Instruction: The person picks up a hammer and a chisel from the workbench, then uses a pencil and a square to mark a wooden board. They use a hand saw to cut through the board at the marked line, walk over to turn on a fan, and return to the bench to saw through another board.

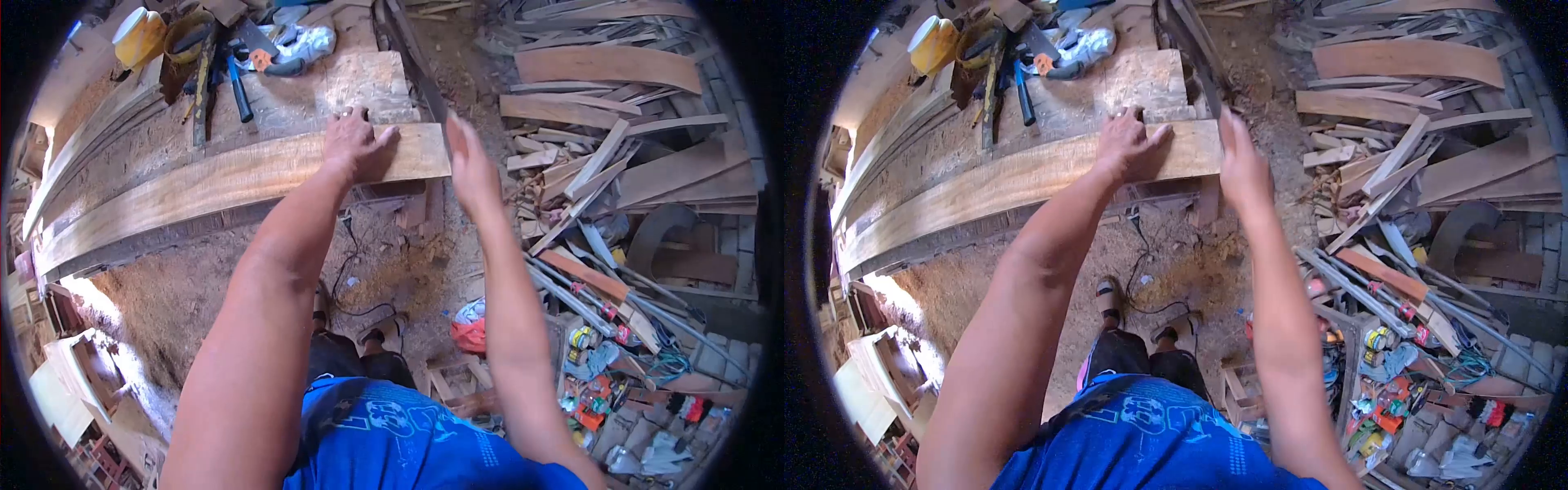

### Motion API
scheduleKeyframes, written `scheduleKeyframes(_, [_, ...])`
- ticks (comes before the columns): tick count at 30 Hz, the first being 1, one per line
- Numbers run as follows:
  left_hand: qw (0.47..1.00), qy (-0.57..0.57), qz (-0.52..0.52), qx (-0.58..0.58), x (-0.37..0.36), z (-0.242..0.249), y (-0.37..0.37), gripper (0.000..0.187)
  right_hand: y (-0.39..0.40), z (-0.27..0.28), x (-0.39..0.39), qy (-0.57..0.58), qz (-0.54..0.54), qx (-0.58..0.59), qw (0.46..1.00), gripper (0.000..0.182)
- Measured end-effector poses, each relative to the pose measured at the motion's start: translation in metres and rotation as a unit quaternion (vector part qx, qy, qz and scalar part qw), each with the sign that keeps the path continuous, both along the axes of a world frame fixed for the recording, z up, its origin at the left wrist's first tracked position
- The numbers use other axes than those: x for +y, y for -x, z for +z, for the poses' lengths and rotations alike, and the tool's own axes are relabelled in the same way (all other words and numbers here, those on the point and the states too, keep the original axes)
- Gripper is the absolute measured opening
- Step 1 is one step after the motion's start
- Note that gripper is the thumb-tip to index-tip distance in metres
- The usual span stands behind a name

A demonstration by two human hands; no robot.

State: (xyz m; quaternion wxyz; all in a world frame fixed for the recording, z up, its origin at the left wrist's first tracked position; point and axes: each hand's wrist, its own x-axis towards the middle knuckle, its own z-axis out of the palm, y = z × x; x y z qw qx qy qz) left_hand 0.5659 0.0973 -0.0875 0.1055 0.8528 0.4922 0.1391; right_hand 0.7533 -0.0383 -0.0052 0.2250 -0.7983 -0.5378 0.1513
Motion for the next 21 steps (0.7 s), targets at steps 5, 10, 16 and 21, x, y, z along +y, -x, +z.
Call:
scheduleKeyframes(5, [0.998, 0.045, -0.007, 0.041, 0.002, -0.007, -0.001, 0.071, 0.059, 0.081, -0.227, 0.022, -0.011, 0.095, 0.995, 0.059])
scheduleKeyframes(10, [0.999, 0.001, -0.01, 0.045, 0.0, -0.001, 0.0, 0.07, 0.049, 0.077, -0.205, 0.026, 0.011, 0.087, 0.996, 0.06])
scheduleKeyframes(16, [0.999, 0.051, 0.003, -0.003, -0.009, 0.005, -0.001, 0.07, -0.008, -0.018, 0.051, 0.036, -0.018, -0.001, 0.999, 0.057])
scheduleKeyframes(21, [0.993, 0.115, -0.01, 0.006, -0.003, 0.012, 0.002, 0.073, 0.019, 0.02, -0.066, 0.038, -0.021, 0.013, 0.999, 0.062])
